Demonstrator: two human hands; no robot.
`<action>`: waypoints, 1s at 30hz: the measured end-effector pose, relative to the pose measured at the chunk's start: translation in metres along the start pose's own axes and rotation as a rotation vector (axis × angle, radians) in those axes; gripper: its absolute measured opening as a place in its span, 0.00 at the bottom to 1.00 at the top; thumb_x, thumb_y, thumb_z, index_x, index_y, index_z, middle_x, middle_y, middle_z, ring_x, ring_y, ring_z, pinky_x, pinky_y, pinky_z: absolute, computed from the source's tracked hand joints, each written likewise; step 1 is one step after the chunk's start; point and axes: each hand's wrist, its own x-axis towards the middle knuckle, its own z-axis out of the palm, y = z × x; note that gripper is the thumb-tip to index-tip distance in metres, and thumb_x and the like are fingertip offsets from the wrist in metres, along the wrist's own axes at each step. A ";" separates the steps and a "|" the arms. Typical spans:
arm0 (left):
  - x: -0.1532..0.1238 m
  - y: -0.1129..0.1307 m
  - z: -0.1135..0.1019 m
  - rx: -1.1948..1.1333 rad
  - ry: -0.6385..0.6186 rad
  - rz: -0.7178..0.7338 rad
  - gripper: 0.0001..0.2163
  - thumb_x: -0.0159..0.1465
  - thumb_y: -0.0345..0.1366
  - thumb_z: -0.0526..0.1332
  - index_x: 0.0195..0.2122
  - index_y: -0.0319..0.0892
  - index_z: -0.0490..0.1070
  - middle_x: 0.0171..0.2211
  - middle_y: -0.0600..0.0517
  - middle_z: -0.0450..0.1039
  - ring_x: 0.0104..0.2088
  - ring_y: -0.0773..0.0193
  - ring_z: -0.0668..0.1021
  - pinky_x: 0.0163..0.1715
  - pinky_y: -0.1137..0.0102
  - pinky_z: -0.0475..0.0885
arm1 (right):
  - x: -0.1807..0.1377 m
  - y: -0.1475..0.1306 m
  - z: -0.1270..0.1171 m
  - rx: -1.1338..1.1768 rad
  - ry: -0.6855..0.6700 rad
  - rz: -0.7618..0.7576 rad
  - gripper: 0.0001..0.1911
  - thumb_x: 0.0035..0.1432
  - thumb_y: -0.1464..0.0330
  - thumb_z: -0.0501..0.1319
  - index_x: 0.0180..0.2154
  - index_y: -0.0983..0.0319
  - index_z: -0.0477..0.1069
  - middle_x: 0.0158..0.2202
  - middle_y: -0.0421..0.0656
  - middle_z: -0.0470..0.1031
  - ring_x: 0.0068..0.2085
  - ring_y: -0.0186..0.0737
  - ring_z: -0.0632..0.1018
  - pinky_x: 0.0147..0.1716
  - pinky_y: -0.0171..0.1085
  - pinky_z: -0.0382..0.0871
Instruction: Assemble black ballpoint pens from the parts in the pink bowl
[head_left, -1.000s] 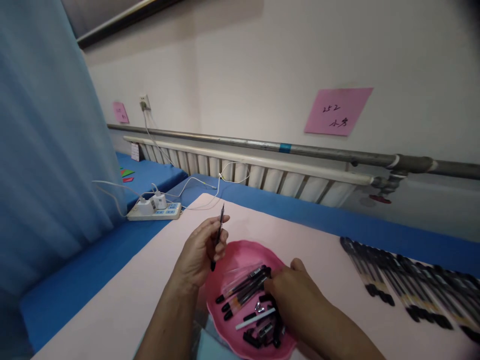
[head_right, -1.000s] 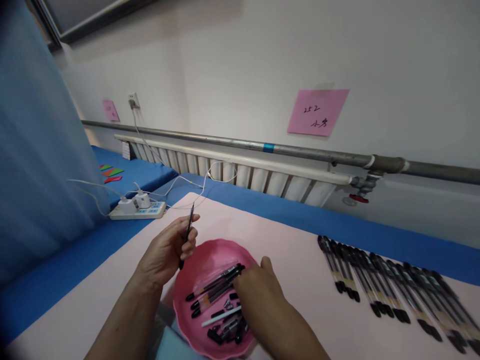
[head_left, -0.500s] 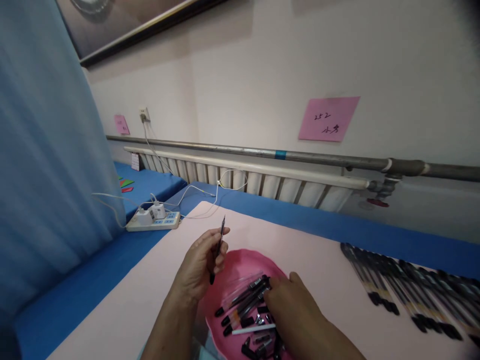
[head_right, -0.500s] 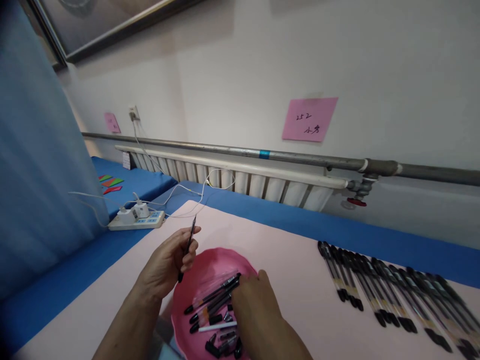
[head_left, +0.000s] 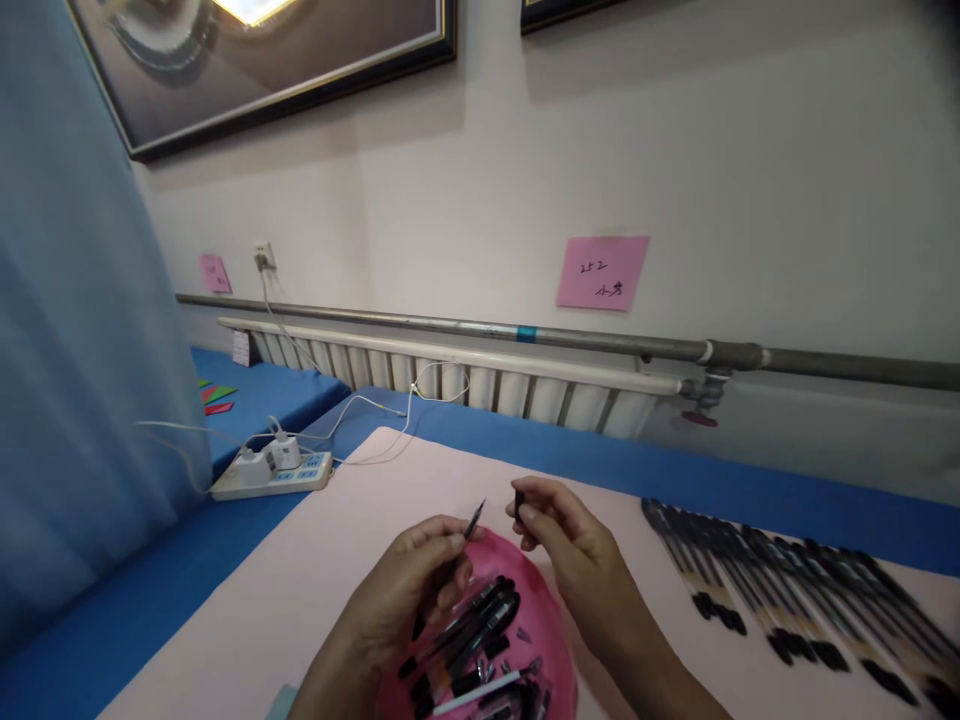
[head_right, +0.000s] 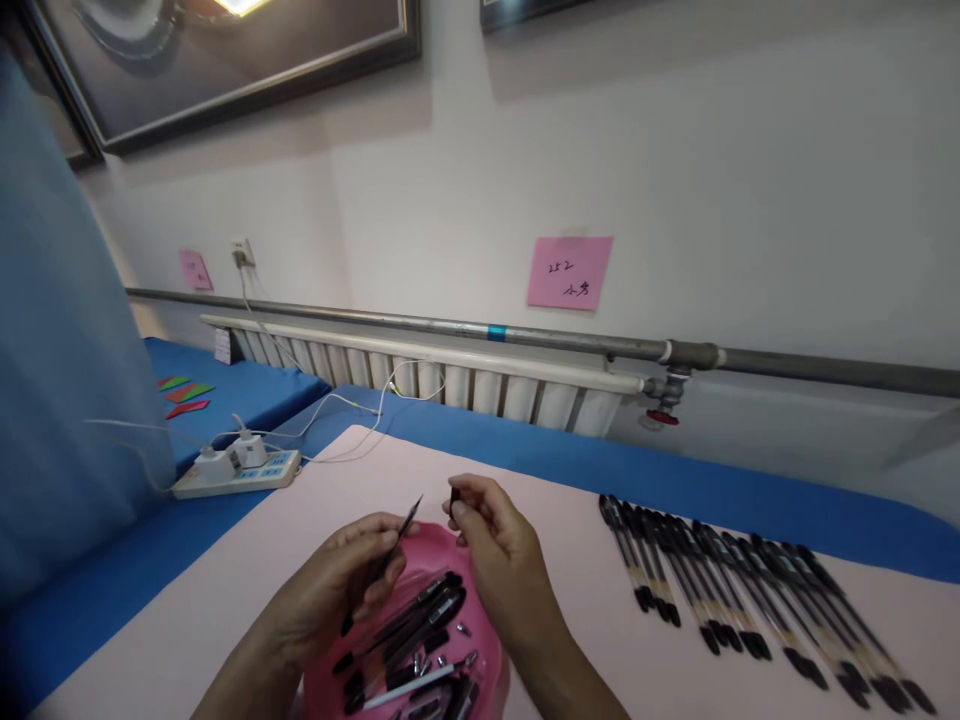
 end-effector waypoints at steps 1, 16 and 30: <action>0.000 -0.002 0.002 -0.007 -0.013 -0.008 0.09 0.57 0.37 0.59 0.36 0.38 0.71 0.19 0.57 0.66 0.12 0.78 0.59 0.12 0.79 0.47 | 0.001 0.001 0.001 0.094 0.045 0.039 0.12 0.53 0.61 0.60 0.39 0.58 0.71 0.32 0.40 0.75 0.31 0.37 0.73 0.34 0.37 0.66; 0.001 -0.009 0.014 -0.002 -0.036 -0.055 0.10 0.55 0.38 0.61 0.35 0.38 0.71 0.18 0.57 0.66 0.12 0.78 0.59 0.10 0.80 0.48 | -0.001 0.008 0.012 0.377 0.133 0.115 0.13 0.48 0.63 0.65 0.36 0.59 0.69 0.32 0.39 0.76 0.30 0.34 0.71 0.33 0.35 0.65; 0.002 -0.012 0.012 -0.003 -0.032 -0.060 0.10 0.54 0.38 0.63 0.32 0.36 0.70 0.19 0.56 0.68 0.14 0.77 0.64 0.15 0.80 0.53 | -0.001 0.020 0.017 0.594 -0.040 0.297 0.12 0.43 0.65 0.69 0.32 0.62 0.72 0.24 0.37 0.72 0.23 0.33 0.71 0.25 0.34 0.65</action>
